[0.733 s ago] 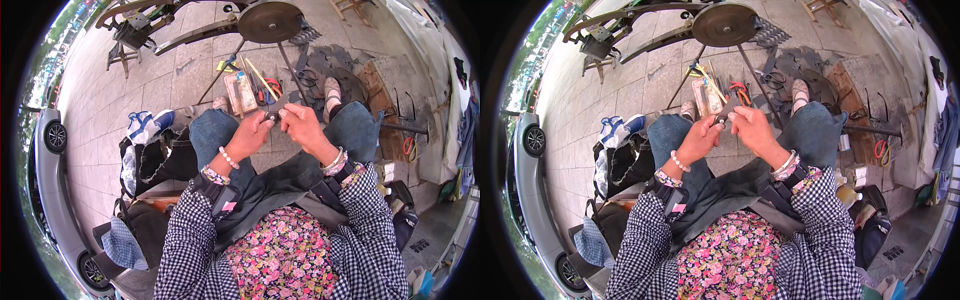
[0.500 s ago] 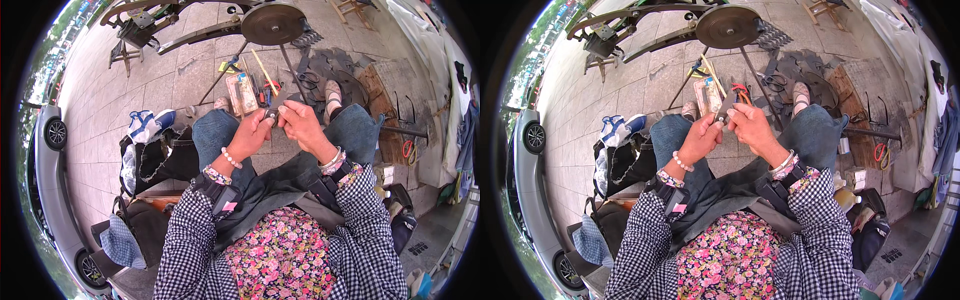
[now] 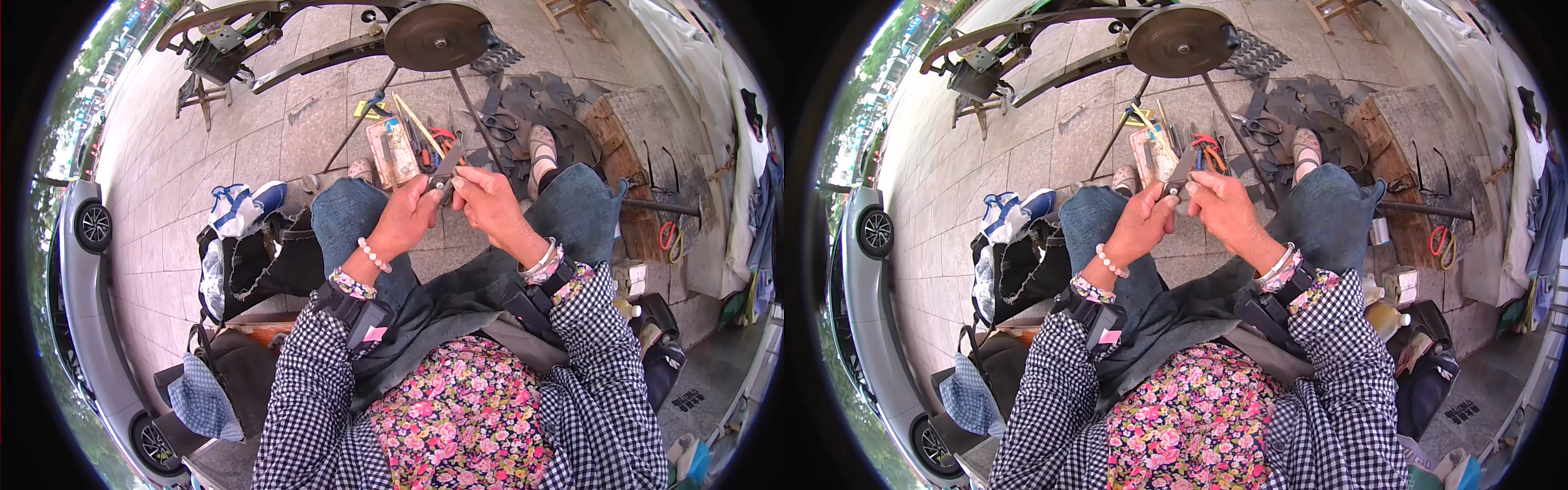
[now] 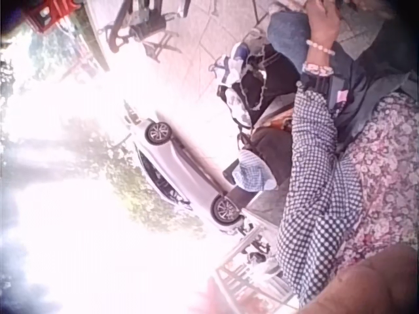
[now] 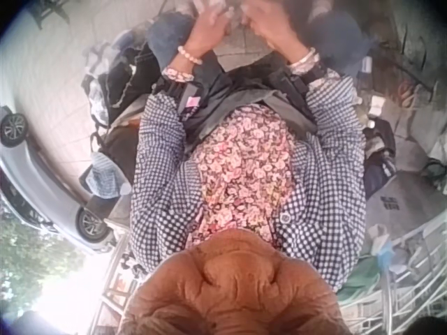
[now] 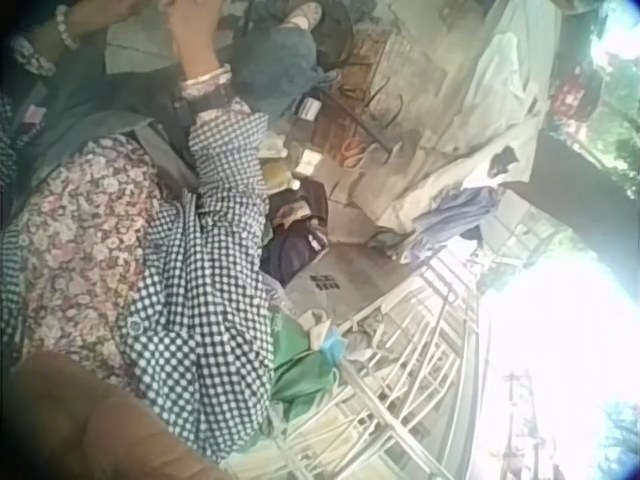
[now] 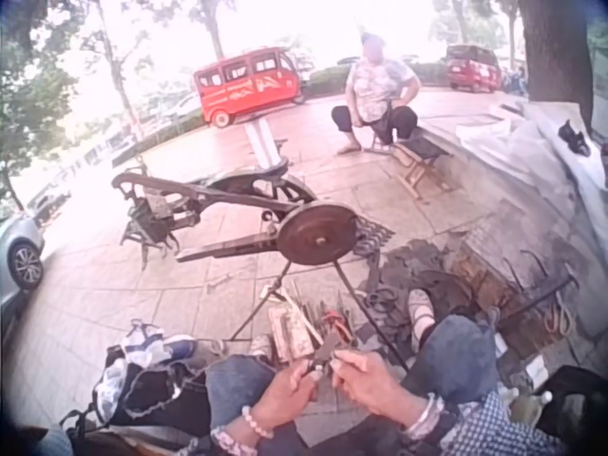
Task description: Repairing a shoe component by manipulating leather and metal parts with hand tools.
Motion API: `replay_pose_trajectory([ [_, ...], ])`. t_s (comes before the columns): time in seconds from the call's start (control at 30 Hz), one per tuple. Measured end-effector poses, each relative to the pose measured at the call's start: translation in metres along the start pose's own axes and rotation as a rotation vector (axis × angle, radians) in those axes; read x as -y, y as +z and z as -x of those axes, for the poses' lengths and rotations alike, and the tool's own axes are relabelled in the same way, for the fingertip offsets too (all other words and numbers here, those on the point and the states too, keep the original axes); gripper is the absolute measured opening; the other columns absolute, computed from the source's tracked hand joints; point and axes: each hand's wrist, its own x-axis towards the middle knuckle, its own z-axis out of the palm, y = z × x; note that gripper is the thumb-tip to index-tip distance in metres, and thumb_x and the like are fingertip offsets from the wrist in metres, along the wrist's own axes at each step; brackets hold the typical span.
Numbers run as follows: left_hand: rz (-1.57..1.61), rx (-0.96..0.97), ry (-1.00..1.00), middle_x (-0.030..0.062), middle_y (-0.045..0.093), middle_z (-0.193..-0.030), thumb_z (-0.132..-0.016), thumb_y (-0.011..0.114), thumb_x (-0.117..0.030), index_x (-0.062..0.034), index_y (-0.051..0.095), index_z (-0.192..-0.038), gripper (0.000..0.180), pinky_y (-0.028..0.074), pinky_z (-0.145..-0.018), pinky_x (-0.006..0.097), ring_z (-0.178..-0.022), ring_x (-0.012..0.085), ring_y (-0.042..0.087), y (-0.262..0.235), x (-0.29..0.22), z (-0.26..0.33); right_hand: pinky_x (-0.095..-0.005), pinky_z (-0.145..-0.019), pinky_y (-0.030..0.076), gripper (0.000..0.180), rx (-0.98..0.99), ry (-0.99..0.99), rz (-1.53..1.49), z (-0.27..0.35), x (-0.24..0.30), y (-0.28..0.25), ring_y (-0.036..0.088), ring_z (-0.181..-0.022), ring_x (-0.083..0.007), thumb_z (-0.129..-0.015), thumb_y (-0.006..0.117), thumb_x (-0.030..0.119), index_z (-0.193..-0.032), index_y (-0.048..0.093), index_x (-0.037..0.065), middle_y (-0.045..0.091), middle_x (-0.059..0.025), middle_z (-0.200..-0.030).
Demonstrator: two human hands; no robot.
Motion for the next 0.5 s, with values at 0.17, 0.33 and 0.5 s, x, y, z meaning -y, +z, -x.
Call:
replay_pose_trajectory([
  [0.17,0.09,0.138,-0.115,-0.0015,0.046,-0.052,-0.087,0.041,-0.019,-0.0052,0.048,-0.082,0.017,0.031,-0.038,0.019,-0.041,0.0037,0.037,0.0,-0.003,0.002,-0.0178,-0.034,0.026,0.018,0.026,0.046,0.034,-0.004,-0.002,-0.008,0.034,-0.039,-0.0026,-0.085,0.047,0.015,-0.094,0.054,0.001,0.05,-0.0015,-0.061],
  [0.33,0.174,0.04,-0.084,-0.0015,0.046,-0.053,-0.087,0.041,-0.019,-0.0046,0.049,-0.086,0.016,0.031,-0.037,0.018,-0.04,0.0032,0.037,-0.001,-0.007,0.003,-0.0179,-0.033,0.027,0.024,0.012,0.07,-0.12,-0.002,0.005,0.002,0.036,-0.039,-0.0036,-0.084,0.049,0.014,-0.103,0.051,-0.002,0.051,-0.0021,-0.062],
  [0.5,0.178,-0.059,-0.056,-0.0016,0.046,-0.054,-0.087,0.041,-0.018,-0.0045,0.048,-0.089,0.015,0.031,-0.037,0.018,-0.041,0.003,0.038,-0.004,-0.001,0.0,-0.018,-0.032,0.026,0.029,0.034,0.058,-0.133,0.001,0.005,0.006,0.036,-0.039,-0.0018,-0.083,0.051,0.014,-0.109,0.052,0.001,0.051,-0.0016,-0.063],
])
